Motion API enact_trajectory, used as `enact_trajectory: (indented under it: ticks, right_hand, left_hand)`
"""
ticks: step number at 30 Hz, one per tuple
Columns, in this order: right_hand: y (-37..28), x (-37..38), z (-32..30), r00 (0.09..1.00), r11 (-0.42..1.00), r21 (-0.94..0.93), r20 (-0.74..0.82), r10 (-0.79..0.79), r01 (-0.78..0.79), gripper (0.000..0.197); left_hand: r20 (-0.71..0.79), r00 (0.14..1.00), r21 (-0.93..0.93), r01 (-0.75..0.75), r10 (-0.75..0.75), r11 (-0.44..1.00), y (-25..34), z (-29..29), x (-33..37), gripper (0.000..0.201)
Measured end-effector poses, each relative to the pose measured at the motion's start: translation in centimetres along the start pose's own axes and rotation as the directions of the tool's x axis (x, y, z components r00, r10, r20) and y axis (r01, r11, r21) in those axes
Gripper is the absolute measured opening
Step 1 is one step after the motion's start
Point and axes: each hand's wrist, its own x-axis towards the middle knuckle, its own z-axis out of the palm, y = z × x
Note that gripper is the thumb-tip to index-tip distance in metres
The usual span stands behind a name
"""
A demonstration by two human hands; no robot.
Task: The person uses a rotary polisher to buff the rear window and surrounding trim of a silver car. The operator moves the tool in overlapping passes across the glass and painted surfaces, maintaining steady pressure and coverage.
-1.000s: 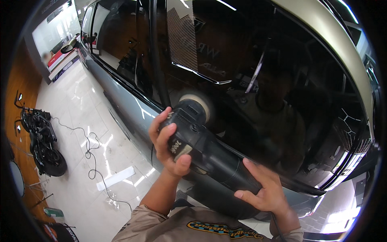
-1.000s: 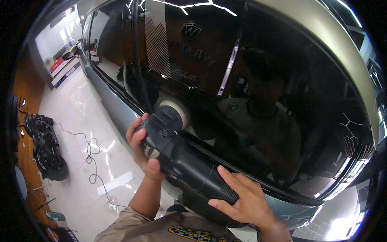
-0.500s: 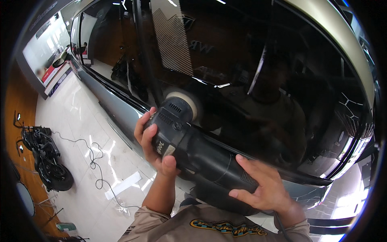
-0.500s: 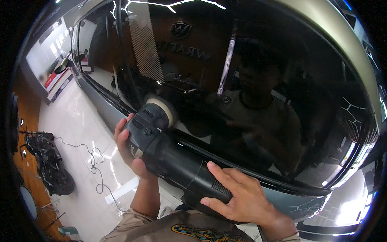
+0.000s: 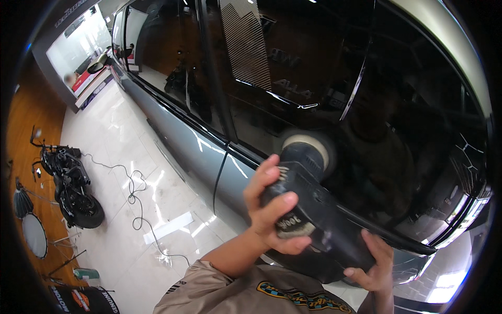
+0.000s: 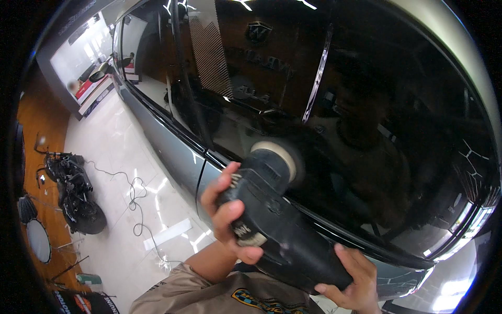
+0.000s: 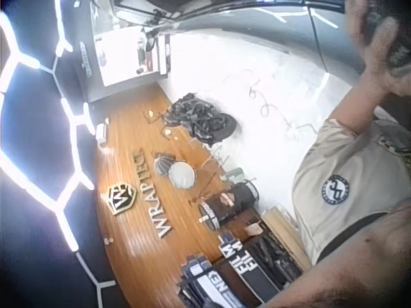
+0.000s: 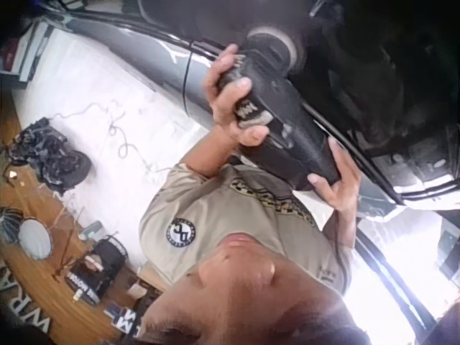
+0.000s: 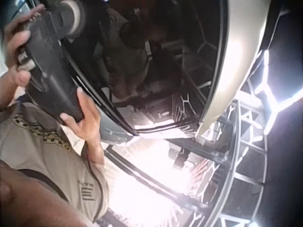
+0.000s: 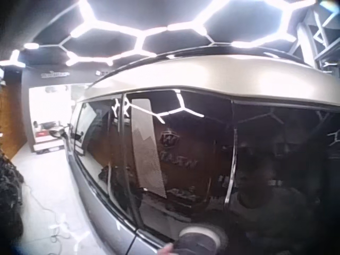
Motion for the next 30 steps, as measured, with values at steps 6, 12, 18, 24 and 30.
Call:
enact_trajectory:
  ticks: [6,12,18,24,30]
  right_hand:
    - [-1.0,5.4,2.6,0.995,0.997,-0.024,0.063,-0.077,0.079,0.077]
    - [0.4,2.5,1.1,0.998,0.999,-0.008,0.047,-0.046,0.046,0.077]
    - [2.7,-4.8,-4.0,1.0,1.0,0.014,-0.013,0.008,-0.008,0.073]
    - [7.1,-14.0,-10.3,0.992,0.991,0.036,0.0,0.13,-0.13,0.08]
    - [8.3,-17.3,-11.8,0.994,0.993,-0.036,-0.011,0.112,-0.112,0.084]
  left_hand:
    - [-0.057,0.992,-0.019,0.115,-0.116,0.993,-2.8,-3.5,1.0,0.071]
    - [-0.047,0.988,0.061,0.147,-0.145,0.987,-0.6,-1.0,0.1,0.067]
    - [0.006,1.0,0.176,-0.02,0.019,0.984,5.3,5.5,-1.7,0.077]
    - [0.132,0.991,0.146,-0.055,0.036,0.988,13.4,12.3,-3.6,0.067]
    - [0.188,0.981,-0.038,-0.042,0.048,0.998,15.2,13.2,-3.7,0.055]
